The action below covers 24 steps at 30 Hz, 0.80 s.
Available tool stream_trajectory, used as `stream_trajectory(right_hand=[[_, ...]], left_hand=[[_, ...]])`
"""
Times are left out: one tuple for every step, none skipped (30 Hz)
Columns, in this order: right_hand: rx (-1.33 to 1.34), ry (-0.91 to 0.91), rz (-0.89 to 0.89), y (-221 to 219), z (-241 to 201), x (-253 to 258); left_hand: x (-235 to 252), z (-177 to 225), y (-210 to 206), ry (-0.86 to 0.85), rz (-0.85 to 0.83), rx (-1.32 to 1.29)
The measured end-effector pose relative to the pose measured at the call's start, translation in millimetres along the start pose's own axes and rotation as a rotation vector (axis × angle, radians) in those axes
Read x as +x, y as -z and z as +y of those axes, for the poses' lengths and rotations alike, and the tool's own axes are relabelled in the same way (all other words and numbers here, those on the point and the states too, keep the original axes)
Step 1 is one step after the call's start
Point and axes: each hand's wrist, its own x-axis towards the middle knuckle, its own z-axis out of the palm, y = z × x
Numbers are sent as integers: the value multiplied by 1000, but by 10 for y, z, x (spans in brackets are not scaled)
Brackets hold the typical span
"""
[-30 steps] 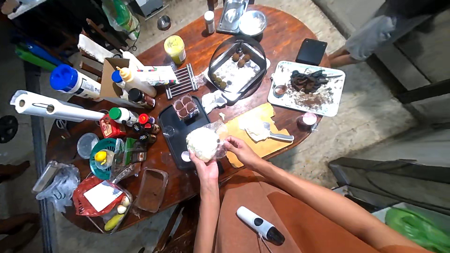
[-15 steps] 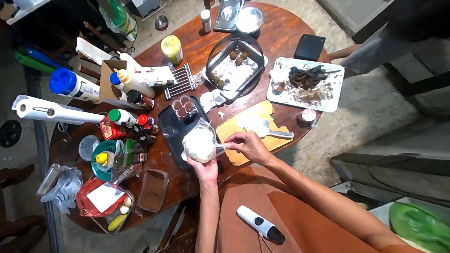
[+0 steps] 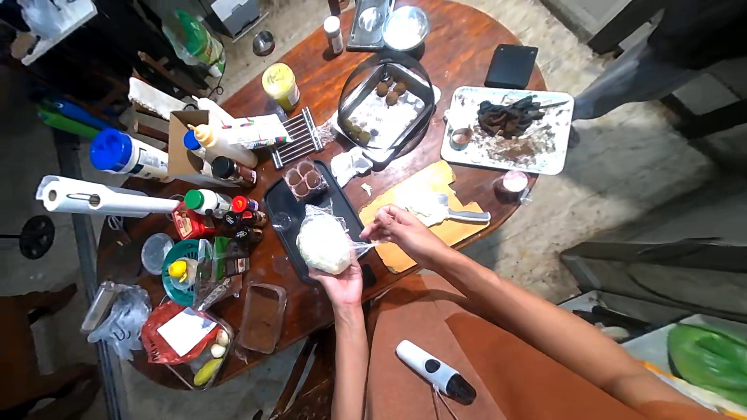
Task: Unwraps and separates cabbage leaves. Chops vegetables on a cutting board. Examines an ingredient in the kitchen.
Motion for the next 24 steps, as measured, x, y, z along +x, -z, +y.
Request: stream_trajectory(right_hand=[[-12,-36,5,-11,30,9],[-37,-68,-10,-18,50,3],[-69,-94,-36,-29,66,-12],[-105,-116,-65,-42,81,-32],[-152,-139,-91,-57,95,-53],[-205,-154,-108,-74,117,-73],[-250,-157,-120,-86,149,-87],[-280,-149,-127,-94,182,-93],[-279,-135,-136,-103,201,-99],[-246,-111,-141,-114,207,-107],[-189,-80,-136,-132,202,-119],[-130,-52,-131,-152,192,-131],[-83,-30,-133,-166,183,-141],[-40,-9,-130,-185,182,-146],[4,7,-121,-209,186,-150],[44,26,-111,-233,189,-151],[75,43,-103,-255,183,-152],[89,61,-103,-271,170,-155],[86,84,-108,-286,150,-167],[77,112,-115,-299,137,-186],[72,139,-124,-310,133,-208],[75,163,-135,-317,136,-228],[76,181,-153,-319,143,-245],[75,189,-178,-317,143,-261]], left_hand=[[-14,-3,-7,-3,0,-8],[-27,-6,-10,-5,4,-5],[-31,-9,-8,-6,4,4],[-32,-14,-9,-4,6,14],[-36,-20,-16,0,14,20],[-42,-29,-22,7,20,31],[-43,-35,-18,16,15,47],[-41,-40,-13,24,8,66],[-42,-44,-6,26,11,81],[-42,-47,6,28,10,90],[-38,-46,21,33,3,88],[-36,-45,39,35,-3,88],[-30,-49,60,30,-1,86],[-27,-53,82,28,0,92],[-31,-56,97,35,1,98],[-39,-59,109,49,-8,101],[-45,-61,117,62,-18,92],[-47,-60,120,75,-25,70],[-48,-56,120,89,-43,38],[-52,-52,118,104,-71,7],[-55,-53,118,108,-106,-13],[-56,-62,121,99,-161,-17],[-53,-76,127,82,-233,1],[-49,-87,127,55,-298,42]])
